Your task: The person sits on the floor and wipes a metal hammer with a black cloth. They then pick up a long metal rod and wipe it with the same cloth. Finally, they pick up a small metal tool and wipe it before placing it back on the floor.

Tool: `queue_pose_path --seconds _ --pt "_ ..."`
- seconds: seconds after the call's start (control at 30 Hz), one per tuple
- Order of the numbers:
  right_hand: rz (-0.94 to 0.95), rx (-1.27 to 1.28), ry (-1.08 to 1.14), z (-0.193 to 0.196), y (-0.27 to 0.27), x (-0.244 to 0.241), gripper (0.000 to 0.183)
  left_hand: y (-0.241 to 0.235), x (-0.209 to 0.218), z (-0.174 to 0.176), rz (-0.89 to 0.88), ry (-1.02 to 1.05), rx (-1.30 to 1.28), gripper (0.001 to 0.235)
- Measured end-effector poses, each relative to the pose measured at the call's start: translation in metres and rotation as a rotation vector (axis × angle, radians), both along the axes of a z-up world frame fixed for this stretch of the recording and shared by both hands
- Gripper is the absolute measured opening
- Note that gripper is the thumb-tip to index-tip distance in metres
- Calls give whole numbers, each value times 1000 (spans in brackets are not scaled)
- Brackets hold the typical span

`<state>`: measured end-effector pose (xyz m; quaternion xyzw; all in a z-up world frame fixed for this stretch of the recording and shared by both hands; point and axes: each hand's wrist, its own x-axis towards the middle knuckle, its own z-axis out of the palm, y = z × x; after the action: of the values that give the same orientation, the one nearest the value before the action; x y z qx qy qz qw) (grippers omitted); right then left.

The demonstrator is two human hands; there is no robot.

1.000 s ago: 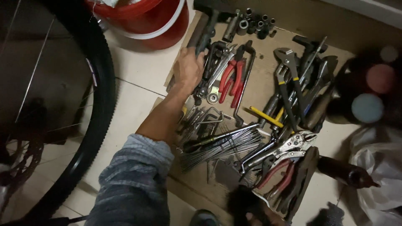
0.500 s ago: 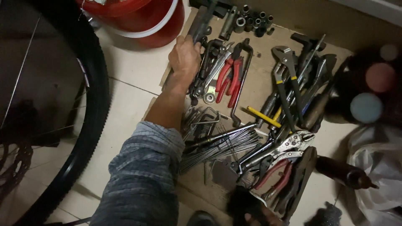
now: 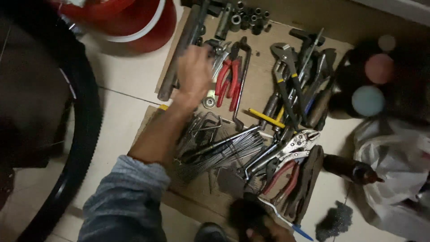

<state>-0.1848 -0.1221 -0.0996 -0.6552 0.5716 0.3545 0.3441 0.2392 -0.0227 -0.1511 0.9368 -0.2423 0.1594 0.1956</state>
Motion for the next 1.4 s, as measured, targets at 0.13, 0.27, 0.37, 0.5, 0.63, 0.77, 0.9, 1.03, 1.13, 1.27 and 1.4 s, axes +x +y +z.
queue_pose_path --seconds 0.13,0.27,0.37,0.5,0.63,0.77,0.9,1.03,1.13,1.27,1.4 --pt "107 1 102 34 9 14 63 -64 -53 67 -193 386 -176 32" --pt "246 -49 7 18 7 -6 63 -126 -93 98 -30 1046 101 66" --pt "404 95 11 15 -14 1 62 -158 -108 63 -22 1013 148 94" --pt "523 309 41 -1 -32 -2 68 -176 -112 53 59 1041 -15 107" --pt "511 335 -107 1 -35 -7 55 -163 -109 105 123 1214 -58 82" --pt "521 285 -140 -17 -39 -28 63 -155 -90 59 146 1032 -22 69" --pt "533 285 -110 -17 -42 -27 59 -162 -77 -1 85 644 256 86" --pt "572 235 -110 -41 -43 -45 80 -167 -91 -26 -35 175 610 59" --pt "724 246 -389 -47 -46 -46 68 -175 -110 -26 -215 180 695 29" --pt "582 314 -139 -5 -50 -14 57 -184 -109 -28 -91 176 818 52" --pt "638 301 -111 -15 -47 -19 60 -189 -100 12 -127 634 878 77"
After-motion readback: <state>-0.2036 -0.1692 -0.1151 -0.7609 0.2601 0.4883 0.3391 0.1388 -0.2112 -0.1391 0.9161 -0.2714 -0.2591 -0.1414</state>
